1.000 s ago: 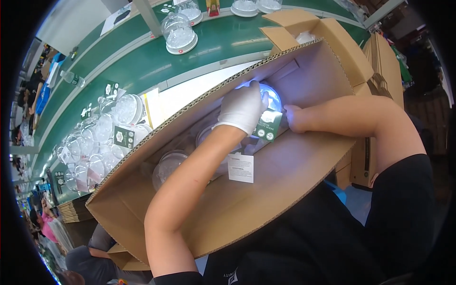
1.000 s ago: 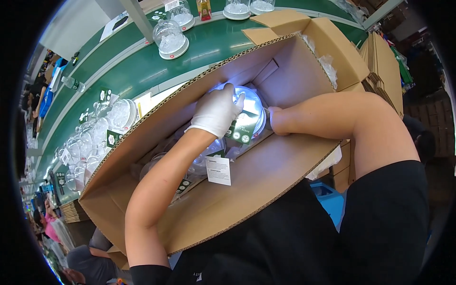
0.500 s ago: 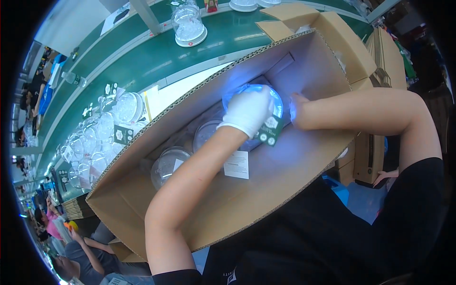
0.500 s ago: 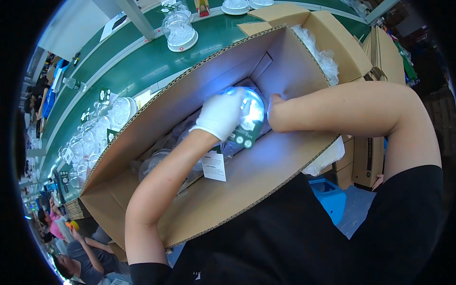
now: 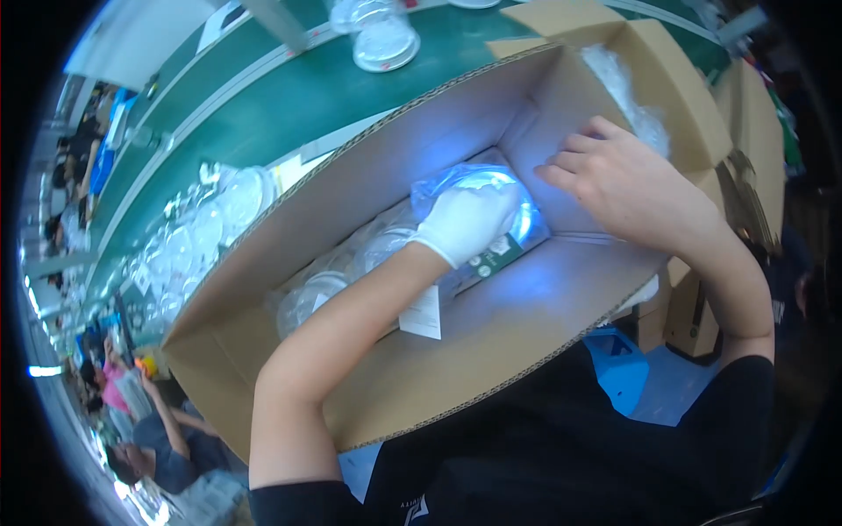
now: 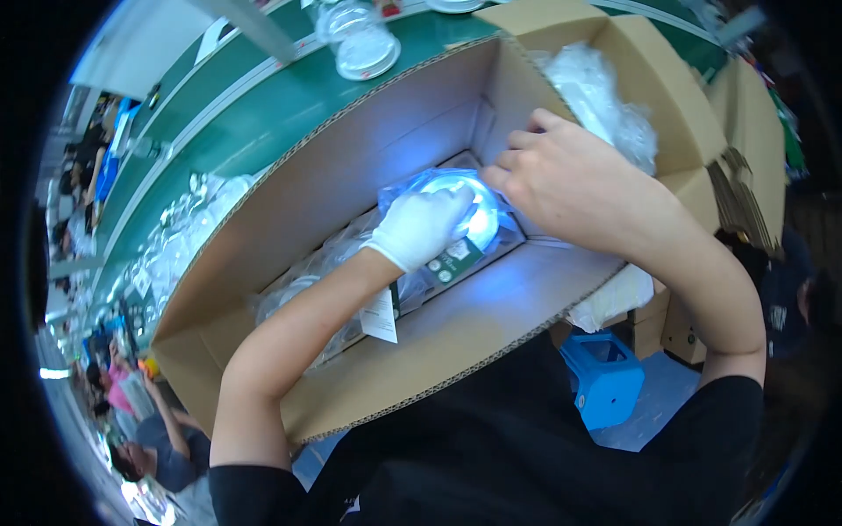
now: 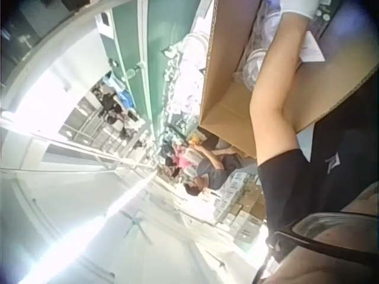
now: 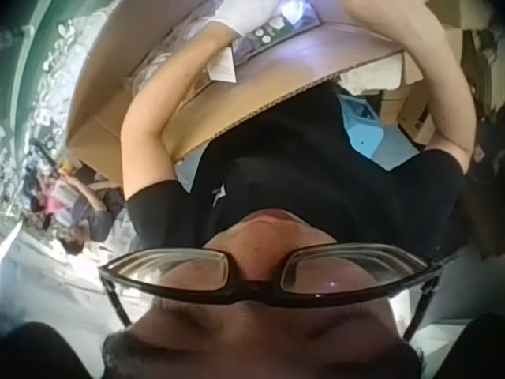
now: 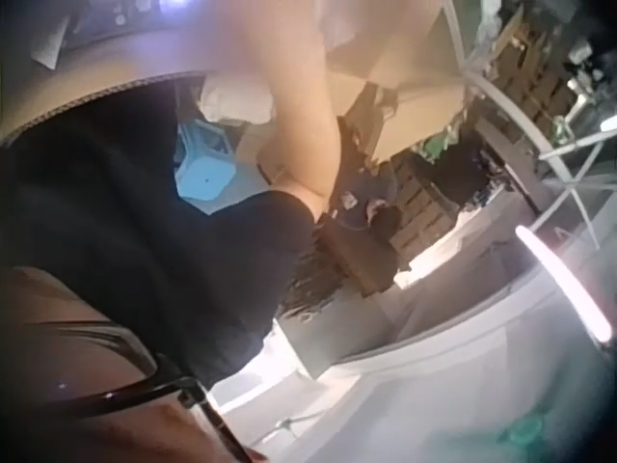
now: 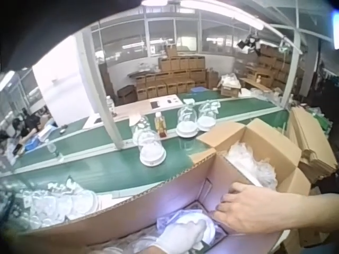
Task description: Packaging light fixtures into cardboard boxes on an assembly line.
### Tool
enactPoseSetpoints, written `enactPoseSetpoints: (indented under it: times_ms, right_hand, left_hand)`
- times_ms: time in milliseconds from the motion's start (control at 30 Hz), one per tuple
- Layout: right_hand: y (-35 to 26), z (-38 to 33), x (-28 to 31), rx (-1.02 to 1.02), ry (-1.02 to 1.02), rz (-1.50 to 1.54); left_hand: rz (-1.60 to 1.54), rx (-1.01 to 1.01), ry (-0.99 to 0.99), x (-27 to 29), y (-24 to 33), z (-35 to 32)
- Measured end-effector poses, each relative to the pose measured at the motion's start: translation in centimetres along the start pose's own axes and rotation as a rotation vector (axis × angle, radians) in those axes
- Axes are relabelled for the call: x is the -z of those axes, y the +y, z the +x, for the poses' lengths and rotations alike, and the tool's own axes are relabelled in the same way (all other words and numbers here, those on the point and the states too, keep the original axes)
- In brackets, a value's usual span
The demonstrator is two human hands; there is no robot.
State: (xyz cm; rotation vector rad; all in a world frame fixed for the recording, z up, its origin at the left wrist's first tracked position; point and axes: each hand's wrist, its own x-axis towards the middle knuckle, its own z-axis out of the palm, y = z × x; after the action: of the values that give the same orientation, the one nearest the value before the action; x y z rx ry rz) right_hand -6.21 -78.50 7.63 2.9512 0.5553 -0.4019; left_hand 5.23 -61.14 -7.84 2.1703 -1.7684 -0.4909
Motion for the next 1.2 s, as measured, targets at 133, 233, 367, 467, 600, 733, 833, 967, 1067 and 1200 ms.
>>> enactPoseSetpoints:
  times_ms: [133, 233, 367, 467, 600, 733, 833, 967, 1067, 1200]
  right_hand:
    - [-0.1, 0.0, -1.0, 0.018, 0.248, -0.094]
    - [0.2, -0.2, -1.6, -0.005, 0.227, -0.136]
    - [0.2, -0.4, -1.4, -0.001, 0.267, -0.117]
    - [0.3, -0.8, -0.3, -0.009, 0.186, -0.029]
    - [1.6, -0.4, 1.8, 0.054, 0.367, 0.366]
    - [5.8, 0.9, 5.0, 0.011, 0.666, 0.856]
    - [10.8, 5.3, 5.4, -0.176, 0.812, 0.726]
    - [22.1, 15.5, 0.6, -0.237, 0.645, 0.466]
    - [26.8, 24.1, -1.1, -0.2, 0.461, 0.287]
    - [31.0, 31.9, -4.9, -0.168, 0.399, 0.145]
  left_hand:
    - [-0.125, -0.007, -0.096, 2.1, 0.4, 0.1]
    - [-0.411, 0.271, -0.228, 6.0, 0.3, -1.3]
    - [-0.155, 0.204, -0.358, 10.0, -0.1, -6.6]
    - [-0.033, 0.07, -0.429, 10.2, 1.1, -9.5]
    - [0.193, -0.099, -0.179, 5.7, -1.0, -12.0]
    - [0.376, -0.198, -0.13, 4.1, -0.3, -12.2]
    - [0.24, -0.127, -0.125, 4.5, 0.3, -12.6]
    - [0.103, -0.217, -0.116, 7.0, -0.8, -12.3]
    - [0.055, -0.299, -0.162, 8.1, -0.9, -14.3]
    - [0.262, -0.193, -0.172, 8.4, -0.4, -16.6]
